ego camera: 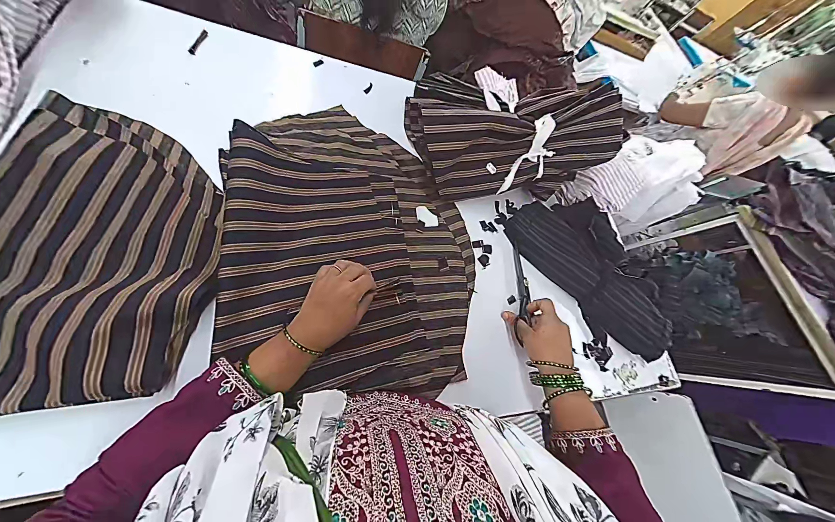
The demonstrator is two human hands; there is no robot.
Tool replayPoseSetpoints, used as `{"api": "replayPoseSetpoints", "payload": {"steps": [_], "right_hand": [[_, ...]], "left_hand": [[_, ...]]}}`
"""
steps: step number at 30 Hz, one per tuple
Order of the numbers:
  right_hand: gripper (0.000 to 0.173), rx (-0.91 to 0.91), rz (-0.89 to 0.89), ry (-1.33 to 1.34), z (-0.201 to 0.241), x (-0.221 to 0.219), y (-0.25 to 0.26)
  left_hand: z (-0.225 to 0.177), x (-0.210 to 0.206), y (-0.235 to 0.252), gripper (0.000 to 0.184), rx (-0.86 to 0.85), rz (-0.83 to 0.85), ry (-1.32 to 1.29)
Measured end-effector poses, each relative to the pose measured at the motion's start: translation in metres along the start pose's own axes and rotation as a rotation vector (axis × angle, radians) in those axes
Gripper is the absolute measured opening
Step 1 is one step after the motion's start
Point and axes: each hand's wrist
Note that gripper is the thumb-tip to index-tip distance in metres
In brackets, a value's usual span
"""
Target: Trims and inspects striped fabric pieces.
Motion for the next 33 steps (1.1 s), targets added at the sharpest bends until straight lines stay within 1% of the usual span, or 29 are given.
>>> {"api": "replayPoseSetpoints", "payload": {"steps": [3,5,6,8,10,11,12,13,15,17,19,20,21,22,23,24,25,26,27,28,29,30,31,32,33], "right_hand": [[0.052,0.011,0.049,-0.148,0.010,0.012,0.009],[0.048,0.084,0.113,-0.214,0.024,0.021,0.013],[0.042,0.182,0.120,-0.194,0.034,0.022,0.013],[0.031,0.462,0.093,-0.081,0.061,0.016,0.016],[0.031,0.687,0.085,0.070,0.104,-0.001,0.023],[0.031,0.735,0.098,0.126,0.127,-0.012,0.028],[0.031,0.726,0.119,0.134,0.150,-0.021,0.035],[0.033,0.667,0.159,0.101,0.171,-0.029,0.042],[0.046,0.546,0.214,0.033,0.201,-0.041,0.054],[0.039,0.504,0.241,0.064,0.209,-0.042,0.057],[0.034,0.453,0.272,0.287,0.199,-0.032,0.047],[0.034,0.376,0.313,0.454,0.191,-0.027,0.039],[0.032,0.269,0.376,0.638,0.182,-0.023,0.029],[0.029,0.155,0.458,0.823,0.172,-0.021,0.018],[0.028,0.058,0.546,0.948,0.163,-0.020,0.009],[0.029,0.005,0.616,0.983,0.153,-0.022,0.001],[0.028,-0.004,0.650,0.939,0.146,-0.025,-0.006],[0.026,0.031,0.623,0.813,0.142,-0.031,-0.013],[0.031,0.112,0.556,0.621,0.141,-0.037,-0.019],[0.043,0.196,0.524,0.438,0.144,-0.039,-0.026],[0.051,0.268,0.492,0.283,0.150,-0.041,-0.034],[0.052,0.315,0.479,0.161,0.158,-0.044,-0.044],[0.050,0.344,0.468,0.057,0.164,-0.046,-0.055],[0.047,0.354,0.457,0.007,0.168,-0.045,-0.063],[0.045,0.350,0.439,0.016,0.166,-0.043,-0.069]], "left_hand": [[-0.008,-0.002,0.006,0.015,-0.100,-0.023,0.000],[-0.013,-0.002,0.012,0.015,-0.168,0.006,-0.015],[-0.013,0.000,0.013,0.015,-0.203,0.032,-0.029],[-0.012,0.010,0.014,0.019,-0.245,0.098,-0.070],[-0.010,0.029,0.009,0.029,-0.200,0.125,-0.088],[-0.008,0.041,0.003,0.035,-0.138,0.111,-0.072],[-0.005,0.055,-0.004,0.040,-0.060,0.064,-0.046],[-0.001,0.067,-0.014,0.044,0.027,0.001,-0.006],[0.009,0.090,-0.041,0.051,0.177,-0.107,0.066],[0.015,0.106,-0.076,0.059,0.301,-0.143,0.047],[0.015,0.106,-0.111,0.073,0.383,-0.128,0.007],[0.013,0.099,-0.126,0.078,0.414,-0.101,-0.002],[0.010,0.089,-0.138,0.081,0.430,-0.062,0.036],[0.005,0.079,-0.146,0.082,0.413,-0.023,0.134],[0.001,0.072,-0.148,0.081,0.399,0.015,0.223],[-0.003,0.068,-0.147,0.081,0.403,0.035,0.261],[-0.005,0.065,-0.144,0.082,0.413,0.036,0.278],[-0.005,0.064,-0.141,0.084,0.420,0.029,0.293],[-0.004,0.064,-0.139,0.086,0.433,0.032,0.290],[-0.003,0.063,-0.138,0.088,0.437,0.034,0.292],[-0.002,0.063,-0.137,0.091,0.432,0.027,0.294],[-0.001,0.062,-0.138,0.094,0.420,0.011,0.293],[0.000,0.061,-0.140,0.095,0.401,-0.022,0.289],[0.001,0.061,-0.141,0.095,0.380,-0.068,0.270],[0.000,0.062,-0.142,0.094,0.366,-0.121,0.229]]}}
Point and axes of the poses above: each hand's wrist, its own y-axis towards the middle knuckle, its own x-axis out of the back of the hand, z = x × y, and after that the axes turned 11 degrees about -x, right-handed
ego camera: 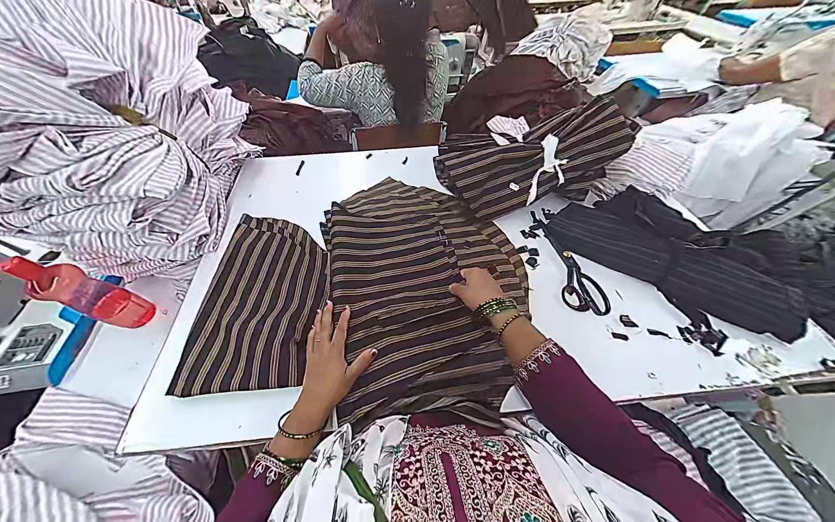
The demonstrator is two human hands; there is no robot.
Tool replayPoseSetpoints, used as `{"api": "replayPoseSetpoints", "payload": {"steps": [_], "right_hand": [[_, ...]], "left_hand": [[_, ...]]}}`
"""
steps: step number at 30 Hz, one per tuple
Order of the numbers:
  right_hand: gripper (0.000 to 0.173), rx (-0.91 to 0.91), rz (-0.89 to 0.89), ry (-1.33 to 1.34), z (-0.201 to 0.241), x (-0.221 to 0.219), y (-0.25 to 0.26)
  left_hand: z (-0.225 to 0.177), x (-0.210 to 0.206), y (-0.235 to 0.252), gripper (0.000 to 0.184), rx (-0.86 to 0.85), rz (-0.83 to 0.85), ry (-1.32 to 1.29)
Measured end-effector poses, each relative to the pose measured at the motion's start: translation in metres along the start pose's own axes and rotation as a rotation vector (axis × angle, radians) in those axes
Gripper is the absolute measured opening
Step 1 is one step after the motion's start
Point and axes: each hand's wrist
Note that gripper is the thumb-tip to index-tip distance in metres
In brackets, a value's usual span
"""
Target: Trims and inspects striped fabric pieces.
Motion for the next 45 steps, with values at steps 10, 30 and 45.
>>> {"api": "replayPoseSetpoints", "payload": {"steps": [10,30,45], "right_hand": [[0.047,-0.194,-0.430,0.472,-0.122,0.003,-0.040],[0.009,-0.053,-0.692,0.902,-0.158,-0.027,-0.033],[0.003,0.078,-0.681,1.002,-0.153,-0.030,-0.050]], "left_hand": [[0.010,0.054,0.108,0.074,0.353,0.237,-0.484],[0.015,0.076,0.105,0.021,-0.586,0.482,-0.177],[0.060,0.183,0.047,0.029,0.242,-0.153,-0.448]]}}
Point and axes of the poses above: each hand's wrist, its own y-axis towards the middle knuckle, its own x-axis out of the back of the hand, z = x × y, and after that the axes turned 11 degrees about -x, right-handed
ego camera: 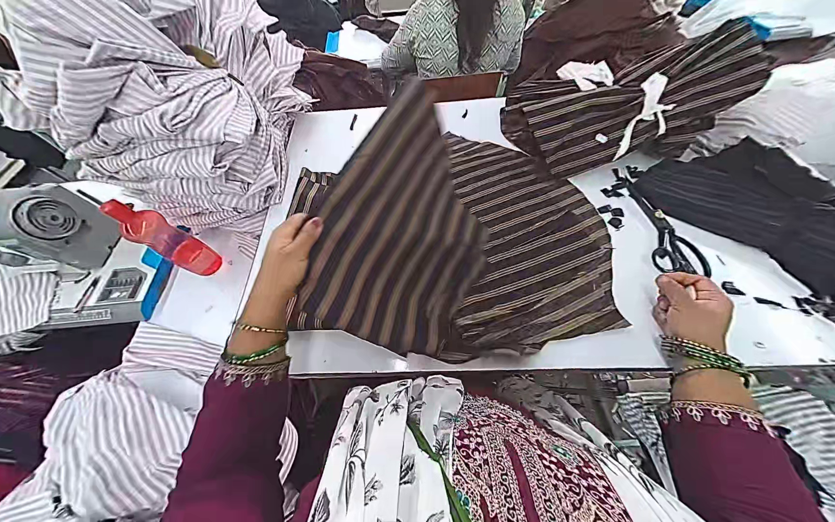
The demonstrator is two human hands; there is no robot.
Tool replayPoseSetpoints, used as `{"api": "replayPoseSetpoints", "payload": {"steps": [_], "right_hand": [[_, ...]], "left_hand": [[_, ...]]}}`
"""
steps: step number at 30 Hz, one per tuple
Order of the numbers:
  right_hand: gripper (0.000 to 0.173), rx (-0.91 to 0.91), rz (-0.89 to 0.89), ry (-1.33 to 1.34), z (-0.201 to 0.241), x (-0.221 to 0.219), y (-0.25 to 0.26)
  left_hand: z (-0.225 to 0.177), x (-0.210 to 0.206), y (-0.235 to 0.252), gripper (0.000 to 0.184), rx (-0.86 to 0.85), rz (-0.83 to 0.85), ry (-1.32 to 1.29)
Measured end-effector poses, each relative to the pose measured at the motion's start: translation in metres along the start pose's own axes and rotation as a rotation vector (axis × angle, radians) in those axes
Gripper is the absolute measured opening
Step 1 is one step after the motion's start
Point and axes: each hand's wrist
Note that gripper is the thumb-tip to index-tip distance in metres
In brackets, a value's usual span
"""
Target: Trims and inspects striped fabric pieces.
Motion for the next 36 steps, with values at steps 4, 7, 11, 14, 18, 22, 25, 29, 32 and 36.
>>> {"api": "replayPoseSetpoints", "payload": {"steps": [4,7,11,14,18,22,25,29,32,36], "right_hand": [[0.008,0.022,-0.012,-0.102,0.001,-0.002,-0.001],[0.012,0.035,-0.015,-0.185,0.004,-0.005,-0.001],[0.019,0.059,0.003,-0.327,0.004,-0.003,0.004],[0.021,0.062,0.036,-0.392,0.003,-0.002,0.011],[0.020,0.051,0.105,-0.408,0.005,0.000,0.015],[0.018,0.074,0.189,-0.384,-0.001,0.006,0.018],[0.018,0.092,0.257,-0.370,-0.005,0.013,0.021],[0.015,0.103,0.338,-0.293,-0.007,0.017,0.022],[0.017,0.151,0.392,-0.296,-0.012,0.022,0.025],[0.020,0.208,0.484,-0.388,-0.013,0.029,0.025]], "left_hand": [[0.059,0.035,-0.014,0.037,0.280,-0.018,0.450],[0.081,0.037,-0.031,0.039,0.461,0.052,0.656],[0.062,0.017,-0.046,0.056,0.213,-0.105,0.648],[0.027,-0.039,-0.039,0.051,-0.095,0.012,0.543],[-0.013,-0.150,-0.037,0.056,-0.223,0.518,0.252],[-0.011,-0.210,-0.018,0.037,-0.181,0.684,0.305],[-0.003,-0.211,0.011,0.028,-0.191,0.676,0.328],[0.003,-0.207,0.025,0.032,-0.204,0.675,0.354],[0.001,-0.203,0.010,0.026,-0.275,0.682,0.341],[0.002,-0.180,-0.023,0.019,-0.292,0.699,0.320]]}}
Point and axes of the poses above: each hand's wrist, its own y-axis towards the middle knuckle, its own x-axis out of the back of the hand, z = x × y, and after that the axes turned 11 degrees about -x, right-handed
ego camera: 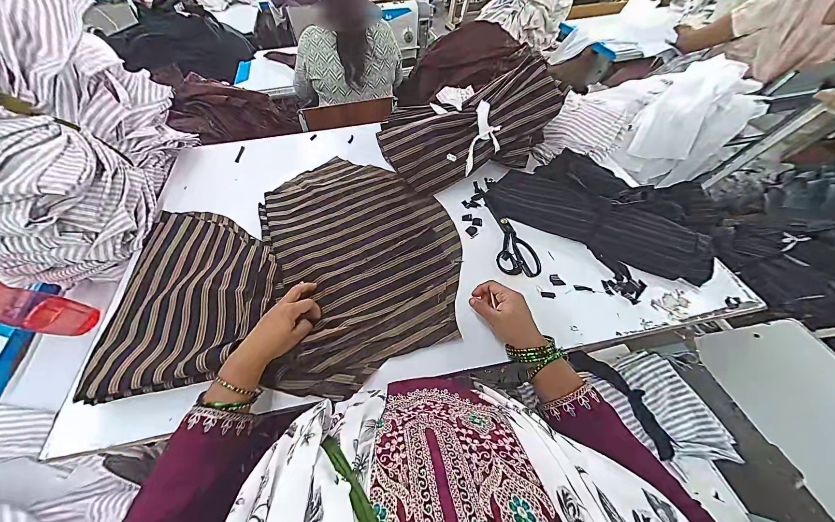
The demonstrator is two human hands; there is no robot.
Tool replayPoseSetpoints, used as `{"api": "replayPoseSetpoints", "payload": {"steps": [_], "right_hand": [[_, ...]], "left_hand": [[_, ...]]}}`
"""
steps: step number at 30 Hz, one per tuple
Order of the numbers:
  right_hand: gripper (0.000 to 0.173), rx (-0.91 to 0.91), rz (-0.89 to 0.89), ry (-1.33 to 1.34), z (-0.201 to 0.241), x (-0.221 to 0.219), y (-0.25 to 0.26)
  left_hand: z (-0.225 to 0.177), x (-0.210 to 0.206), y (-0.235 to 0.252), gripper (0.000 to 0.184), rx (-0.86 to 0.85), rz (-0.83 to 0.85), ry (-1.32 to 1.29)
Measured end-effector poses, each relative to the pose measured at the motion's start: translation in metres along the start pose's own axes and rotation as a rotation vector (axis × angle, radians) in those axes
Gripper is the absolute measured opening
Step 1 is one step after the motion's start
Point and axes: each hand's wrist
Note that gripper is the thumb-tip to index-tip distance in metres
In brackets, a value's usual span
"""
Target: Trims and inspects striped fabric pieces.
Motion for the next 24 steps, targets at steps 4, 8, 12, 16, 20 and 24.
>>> {"api": "replayPoseSetpoints", "payload": {"steps": [4,8,12,16,20,24], "right_hand": [[0.020,-0.023,0.235,-0.083,0.006,0.013,0.000],[0.019,-0.043,0.413,-0.048,0.020,0.027,0.009],[0.024,0.187,0.427,-0.169,0.036,0.019,0.027],[0.029,0.180,0.532,-0.532,0.057,-0.010,0.040],[0.022,0.311,0.306,-0.274,0.049,-0.025,0.046],[0.021,0.406,0.267,-0.048,0.029,-0.025,0.051]], "left_hand": [[-0.001,0.008,-0.039,0.015,0.006,0.034,0.045],[-0.036,0.026,-0.032,0.016,0.100,0.067,0.117],[-0.087,-0.013,0.023,0.029,-0.081,-0.025,0.036],[-0.113,-0.071,0.084,0.056,-0.141,-0.006,0.026],[-0.101,-0.103,0.108,0.030,-0.157,-0.147,0.057],[-0.094,-0.097,0.107,0.027,-0.081,-0.256,-0.119]]}}
Point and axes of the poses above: each hand's wrist, its own y-axis towards the middle knuckle, its own x-axis out of the back of the hand, z = x × y, and after that the axes turned 11 degrees about -x, right-handed
